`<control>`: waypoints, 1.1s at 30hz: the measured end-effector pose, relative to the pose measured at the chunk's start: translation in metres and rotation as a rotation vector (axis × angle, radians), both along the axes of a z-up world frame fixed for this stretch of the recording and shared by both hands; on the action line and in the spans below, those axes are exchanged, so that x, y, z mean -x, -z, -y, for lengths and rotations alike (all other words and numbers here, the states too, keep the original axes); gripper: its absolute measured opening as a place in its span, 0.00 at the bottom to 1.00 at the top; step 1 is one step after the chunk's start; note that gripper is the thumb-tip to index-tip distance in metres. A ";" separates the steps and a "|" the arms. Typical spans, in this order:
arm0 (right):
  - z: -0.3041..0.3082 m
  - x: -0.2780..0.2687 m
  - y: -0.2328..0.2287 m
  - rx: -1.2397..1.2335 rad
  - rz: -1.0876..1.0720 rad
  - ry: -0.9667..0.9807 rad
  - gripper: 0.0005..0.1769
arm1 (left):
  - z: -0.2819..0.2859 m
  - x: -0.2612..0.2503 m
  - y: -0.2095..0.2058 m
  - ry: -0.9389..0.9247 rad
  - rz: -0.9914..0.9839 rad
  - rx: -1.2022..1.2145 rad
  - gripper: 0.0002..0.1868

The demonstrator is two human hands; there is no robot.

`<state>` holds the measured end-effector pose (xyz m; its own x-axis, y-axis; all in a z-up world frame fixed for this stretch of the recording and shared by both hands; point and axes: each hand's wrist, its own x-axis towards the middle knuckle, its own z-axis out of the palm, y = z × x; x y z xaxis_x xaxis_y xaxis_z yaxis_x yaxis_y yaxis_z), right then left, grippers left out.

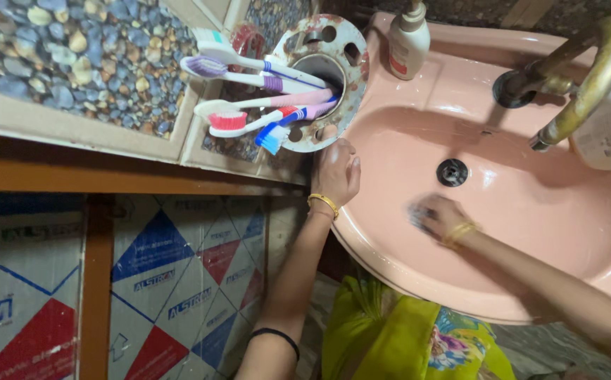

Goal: The person scrubs a pink bathroom sink with a dark cloth, moving the cloth over the basin and around the drain. The person then rinses the cloth under running water from the faucet and wrings it out.

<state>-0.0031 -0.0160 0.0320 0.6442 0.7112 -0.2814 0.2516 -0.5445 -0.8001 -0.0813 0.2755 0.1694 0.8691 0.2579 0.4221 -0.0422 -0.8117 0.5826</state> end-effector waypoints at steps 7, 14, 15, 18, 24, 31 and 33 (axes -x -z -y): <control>-0.214 -0.012 -0.006 -0.497 -0.016 0.734 0.07 | -0.003 0.001 0.015 -0.103 -0.026 -0.017 0.13; -0.047 0.014 -0.056 0.188 -0.243 -0.485 0.09 | 0.000 0.003 0.018 -0.132 -0.089 0.052 0.08; -0.010 0.010 -0.063 -0.152 0.140 -0.704 0.02 | 0.000 0.002 0.016 -0.137 -0.088 0.057 0.09; 0.063 0.022 -0.067 0.606 -0.505 -0.233 0.21 | -0.001 0.001 0.014 -0.145 -0.077 0.048 0.09; -0.063 0.043 -0.025 0.209 -0.319 -0.342 0.43 | -0.002 0.000 0.011 -0.123 -0.007 -0.024 0.10; -0.117 0.047 -0.040 -0.245 -0.264 0.067 0.27 | -0.002 0.004 0.015 -0.134 -0.066 0.085 0.08; -0.090 0.038 -0.040 -0.087 -0.372 0.132 0.18 | 0.000 -0.004 0.016 -0.132 -0.086 0.116 0.09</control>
